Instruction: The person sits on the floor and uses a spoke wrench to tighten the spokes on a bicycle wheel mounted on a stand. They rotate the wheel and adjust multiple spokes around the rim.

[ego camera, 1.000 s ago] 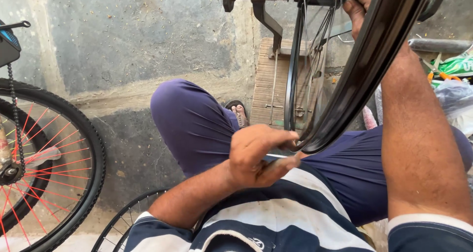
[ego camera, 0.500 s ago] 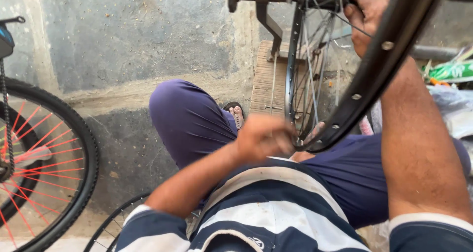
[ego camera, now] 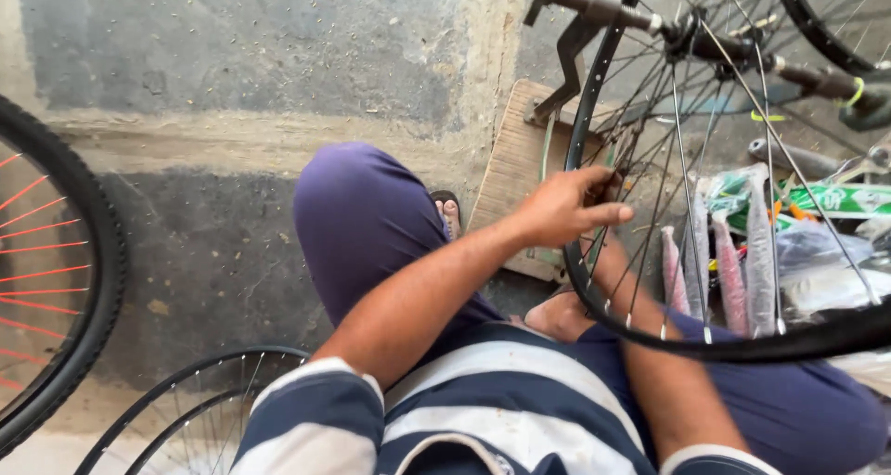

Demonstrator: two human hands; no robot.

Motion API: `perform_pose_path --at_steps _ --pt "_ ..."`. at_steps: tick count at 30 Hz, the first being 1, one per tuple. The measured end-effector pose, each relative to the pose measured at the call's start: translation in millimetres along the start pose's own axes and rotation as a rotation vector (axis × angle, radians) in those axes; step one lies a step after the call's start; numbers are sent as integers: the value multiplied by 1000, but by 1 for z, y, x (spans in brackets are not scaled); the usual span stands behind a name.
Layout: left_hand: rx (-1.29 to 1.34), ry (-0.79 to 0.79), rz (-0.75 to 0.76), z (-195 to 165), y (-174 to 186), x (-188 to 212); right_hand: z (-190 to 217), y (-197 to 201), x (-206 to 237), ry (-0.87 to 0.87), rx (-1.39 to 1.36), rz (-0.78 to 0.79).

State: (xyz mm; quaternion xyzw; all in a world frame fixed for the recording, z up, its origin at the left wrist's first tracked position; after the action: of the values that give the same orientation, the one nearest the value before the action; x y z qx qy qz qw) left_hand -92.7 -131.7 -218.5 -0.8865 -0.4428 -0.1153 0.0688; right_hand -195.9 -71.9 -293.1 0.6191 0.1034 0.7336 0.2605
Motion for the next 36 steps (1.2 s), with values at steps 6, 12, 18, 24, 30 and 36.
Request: perform_pose_path --at_steps 6,12,18,24,30,36 --pt "-58 -16 -29 -10 1 6 38 9 -14 -21 64 -80" --pt "70 -10 -88 1 7 3 -7 5 -16 -71 180 20" --pt "-171 -7 -140 -12 10 5 -88 74 58 194 -309 -381" --pt "-89 42 -60 -17 8 6 -85 28 70 385 -1433 -232" --pt "-101 -59 -76 -28 11 10 -56 4 56 508 -1641 -144" --pt "-123 -58 -61 -28 10 9 -55 2 59 493 -1628 -126"
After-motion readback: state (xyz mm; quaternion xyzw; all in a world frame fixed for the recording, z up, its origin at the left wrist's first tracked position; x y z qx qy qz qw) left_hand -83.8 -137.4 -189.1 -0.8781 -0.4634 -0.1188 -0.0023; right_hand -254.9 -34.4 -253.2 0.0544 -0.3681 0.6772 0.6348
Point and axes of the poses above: each hand's wrist, its own x-axis away from the middle knuckle, its own y-axis out of the back of the hand, z = x × y, the point moved 9 cm from there along -x, towards the middle knuckle, and after that the axes turned 8 degrees about z, right-handed, at the moved point
